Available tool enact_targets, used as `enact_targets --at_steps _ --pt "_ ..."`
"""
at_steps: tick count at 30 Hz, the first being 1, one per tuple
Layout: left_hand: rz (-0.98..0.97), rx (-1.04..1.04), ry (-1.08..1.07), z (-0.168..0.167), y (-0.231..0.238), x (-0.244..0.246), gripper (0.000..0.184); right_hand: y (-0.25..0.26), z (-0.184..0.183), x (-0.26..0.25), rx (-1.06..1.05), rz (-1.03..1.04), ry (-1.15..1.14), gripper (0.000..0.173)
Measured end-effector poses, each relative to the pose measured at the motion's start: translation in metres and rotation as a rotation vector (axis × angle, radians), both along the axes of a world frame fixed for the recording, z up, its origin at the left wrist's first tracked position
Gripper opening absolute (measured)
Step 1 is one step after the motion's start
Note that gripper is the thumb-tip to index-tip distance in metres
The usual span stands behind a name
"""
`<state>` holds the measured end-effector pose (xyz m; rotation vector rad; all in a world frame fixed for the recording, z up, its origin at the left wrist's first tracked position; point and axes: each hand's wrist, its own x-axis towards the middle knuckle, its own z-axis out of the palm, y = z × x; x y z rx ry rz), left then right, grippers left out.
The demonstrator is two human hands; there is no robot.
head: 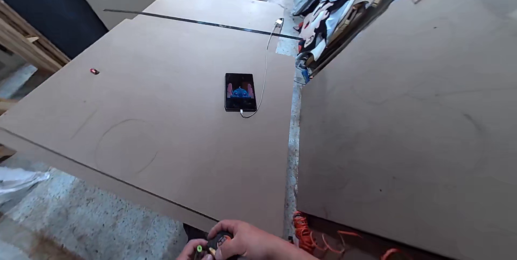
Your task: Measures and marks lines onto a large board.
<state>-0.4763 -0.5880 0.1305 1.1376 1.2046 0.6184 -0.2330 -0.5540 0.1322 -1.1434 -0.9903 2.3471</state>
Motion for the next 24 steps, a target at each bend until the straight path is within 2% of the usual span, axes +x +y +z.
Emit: enact_targets --at_steps 4,8,16,19,24 --pt "-0.208 -0.075 -0.029 0.01 0.051 -0.044 0.028 -0.007 0.015 -0.041 0.026 -0.171 -0.076 0.05" --pt "-0.405 -0.05 -0.029 0.011 0.098 -0.071 0.025 -0.007 0.018 -0.074 0.055 -0.341 -0.148 0.05" --pt "-0.688 -0.085 -0.085 0.007 0.137 -0.077 0.023 -0.014 0.022 -0.099 0.005 -0.556 -0.111 0.046" --pt "-0.71 -0.059 -0.107 0.011 0.15 -0.074 0.021 -0.001 0.025 -0.096 0.0 -0.541 -0.097 0.045" --pt "-0.598 0.005 -0.162 0.015 0.16 -0.082 0.015 0.029 0.027 -0.087 0.08 -0.432 -0.089 0.042"
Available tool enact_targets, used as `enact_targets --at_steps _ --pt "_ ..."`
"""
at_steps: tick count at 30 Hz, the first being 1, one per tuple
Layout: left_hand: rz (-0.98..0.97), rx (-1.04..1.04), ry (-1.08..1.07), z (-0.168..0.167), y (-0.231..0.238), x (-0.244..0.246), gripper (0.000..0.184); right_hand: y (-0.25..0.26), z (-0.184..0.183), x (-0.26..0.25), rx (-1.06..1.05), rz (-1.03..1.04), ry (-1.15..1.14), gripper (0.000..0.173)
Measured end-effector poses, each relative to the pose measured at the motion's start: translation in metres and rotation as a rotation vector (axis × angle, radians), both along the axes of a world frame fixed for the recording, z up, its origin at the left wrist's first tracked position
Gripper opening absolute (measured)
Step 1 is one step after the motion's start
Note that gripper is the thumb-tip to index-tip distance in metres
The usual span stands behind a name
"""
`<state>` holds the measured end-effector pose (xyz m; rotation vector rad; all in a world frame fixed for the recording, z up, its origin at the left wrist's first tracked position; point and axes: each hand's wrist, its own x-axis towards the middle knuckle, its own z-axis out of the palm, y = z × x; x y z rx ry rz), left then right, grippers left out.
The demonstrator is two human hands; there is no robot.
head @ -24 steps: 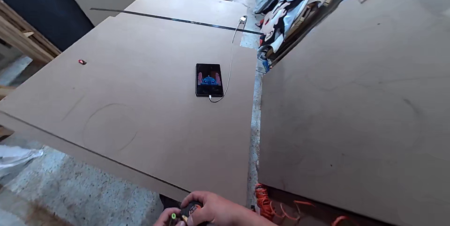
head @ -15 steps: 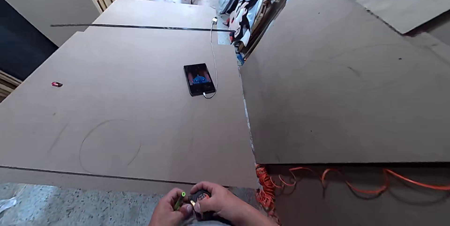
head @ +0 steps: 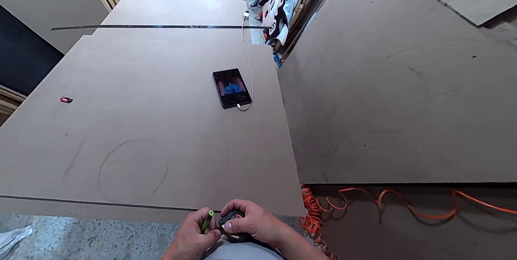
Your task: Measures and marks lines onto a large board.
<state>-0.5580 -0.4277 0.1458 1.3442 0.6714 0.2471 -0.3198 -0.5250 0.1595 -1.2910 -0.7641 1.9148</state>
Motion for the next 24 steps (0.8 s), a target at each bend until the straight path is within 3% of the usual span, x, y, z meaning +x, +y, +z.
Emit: enact_targets --at_steps 6,14,19,24 --pt "0.293 -0.098 -0.092 0.011 0.014 -0.03 0.016 0.034 0.0 0.03 0.182 0.26 -0.373 0.05" --pt "0.714 -0.143 -0.179 0.026 0.036 -0.089 0.014 0.039 -0.01 0.067 0.228 0.525 -0.74 0.024" --pt "0.911 -0.154 -0.204 0.026 0.039 -0.106 0.008 0.018 -0.026 0.081 0.207 0.535 -0.748 0.013" --pt "0.942 -0.199 -0.173 0.022 0.03 -0.097 0.012 0.002 -0.038 0.082 0.25 0.46 -0.699 0.031"
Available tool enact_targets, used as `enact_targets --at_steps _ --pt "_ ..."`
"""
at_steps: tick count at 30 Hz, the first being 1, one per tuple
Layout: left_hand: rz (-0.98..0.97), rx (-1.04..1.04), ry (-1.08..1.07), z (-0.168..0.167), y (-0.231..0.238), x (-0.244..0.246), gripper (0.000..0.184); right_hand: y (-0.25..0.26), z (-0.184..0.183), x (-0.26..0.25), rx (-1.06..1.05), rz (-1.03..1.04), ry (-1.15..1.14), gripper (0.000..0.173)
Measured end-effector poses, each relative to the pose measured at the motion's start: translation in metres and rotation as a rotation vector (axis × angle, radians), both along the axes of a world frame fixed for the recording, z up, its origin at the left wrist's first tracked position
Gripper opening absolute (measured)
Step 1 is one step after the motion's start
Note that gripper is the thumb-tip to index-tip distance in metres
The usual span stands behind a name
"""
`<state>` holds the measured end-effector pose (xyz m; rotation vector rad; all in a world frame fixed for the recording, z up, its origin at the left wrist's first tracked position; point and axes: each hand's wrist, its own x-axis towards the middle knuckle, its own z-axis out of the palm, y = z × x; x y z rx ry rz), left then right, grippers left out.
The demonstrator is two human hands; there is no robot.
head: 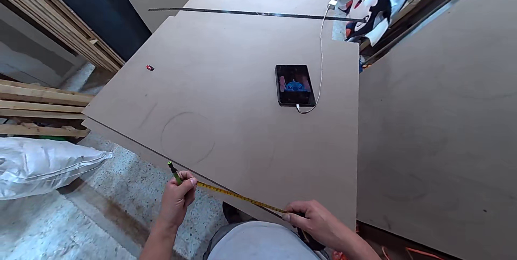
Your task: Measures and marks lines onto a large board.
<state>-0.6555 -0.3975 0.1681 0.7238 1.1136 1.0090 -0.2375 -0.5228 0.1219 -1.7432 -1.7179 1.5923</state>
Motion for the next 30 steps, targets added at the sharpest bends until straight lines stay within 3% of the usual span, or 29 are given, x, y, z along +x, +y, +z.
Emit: enact_targets --at_steps 12,19,25,28,30 --pt "0.072 -0.1 0.089 -0.018 -0.004 0.0 0.028 -0.016 -0.008 0.016 -0.036 -0.154 -0.037 0.034" --pt "0.021 -0.083 0.155 -0.018 -0.001 0.006 0.058 -0.019 0.0 0.025 -0.079 -0.203 -0.016 0.035" --pt "-0.38 0.106 0.284 -0.02 -0.002 0.015 0.091 -0.019 -0.001 0.033 -0.103 -0.225 -0.007 0.036" --pt "-0.365 0.074 0.384 -0.016 -0.007 0.036 0.088 -0.024 -0.002 0.041 -0.113 -0.262 -0.01 0.036" --pt "-0.323 0.039 0.401 -0.022 -0.008 0.05 0.073 -0.029 -0.001 0.046 -0.133 -0.299 -0.015 0.036"
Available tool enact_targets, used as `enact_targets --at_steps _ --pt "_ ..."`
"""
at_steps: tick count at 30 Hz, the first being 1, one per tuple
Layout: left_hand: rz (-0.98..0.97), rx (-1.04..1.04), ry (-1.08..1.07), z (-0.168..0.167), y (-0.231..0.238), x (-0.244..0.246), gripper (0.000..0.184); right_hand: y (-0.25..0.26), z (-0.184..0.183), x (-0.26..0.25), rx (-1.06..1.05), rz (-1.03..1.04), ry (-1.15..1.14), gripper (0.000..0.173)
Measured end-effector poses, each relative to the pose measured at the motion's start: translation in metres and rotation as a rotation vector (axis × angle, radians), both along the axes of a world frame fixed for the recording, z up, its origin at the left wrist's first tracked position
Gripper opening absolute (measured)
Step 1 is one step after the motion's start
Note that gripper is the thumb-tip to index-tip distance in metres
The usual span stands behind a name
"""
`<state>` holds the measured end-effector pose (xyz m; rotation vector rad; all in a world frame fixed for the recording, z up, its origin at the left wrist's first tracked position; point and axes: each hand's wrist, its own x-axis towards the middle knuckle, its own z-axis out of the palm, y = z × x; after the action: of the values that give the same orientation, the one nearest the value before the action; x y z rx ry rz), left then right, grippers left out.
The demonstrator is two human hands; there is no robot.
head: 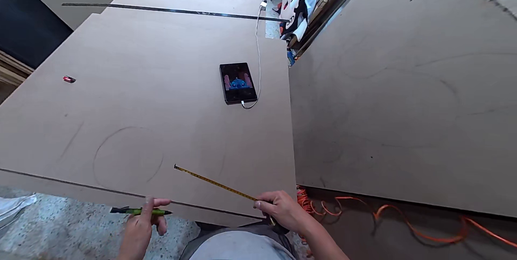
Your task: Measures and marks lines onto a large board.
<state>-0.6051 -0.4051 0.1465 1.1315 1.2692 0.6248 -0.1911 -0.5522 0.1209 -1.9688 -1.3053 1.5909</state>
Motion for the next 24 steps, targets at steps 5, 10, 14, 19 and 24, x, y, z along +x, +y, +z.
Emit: enact_targets --at_steps 5,10,14,19,24 --pt "-0.141 -0.017 -0.049 -0.037 0.002 0.036 0.039 -0.034 0.002 0.022 -0.012 -0.093 -0.072 0.035" --pt "-0.144 -0.011 -0.037 -0.057 -0.018 0.09 0.04 -0.082 -0.009 0.068 -0.015 -0.217 -0.053 0.03" --pt "-0.092 0.108 0.081 -0.068 -0.04 0.144 0.037 -0.092 -0.036 0.15 0.037 -0.167 -0.055 0.032" --pt "-0.006 0.113 0.201 -0.075 -0.098 0.237 0.033 -0.059 -0.051 0.262 0.18 -0.075 -0.054 0.024" --pt "-0.09 0.109 0.259 -0.049 -0.159 0.3 0.032 -0.002 -0.044 0.336 0.248 -0.007 -0.127 0.03"
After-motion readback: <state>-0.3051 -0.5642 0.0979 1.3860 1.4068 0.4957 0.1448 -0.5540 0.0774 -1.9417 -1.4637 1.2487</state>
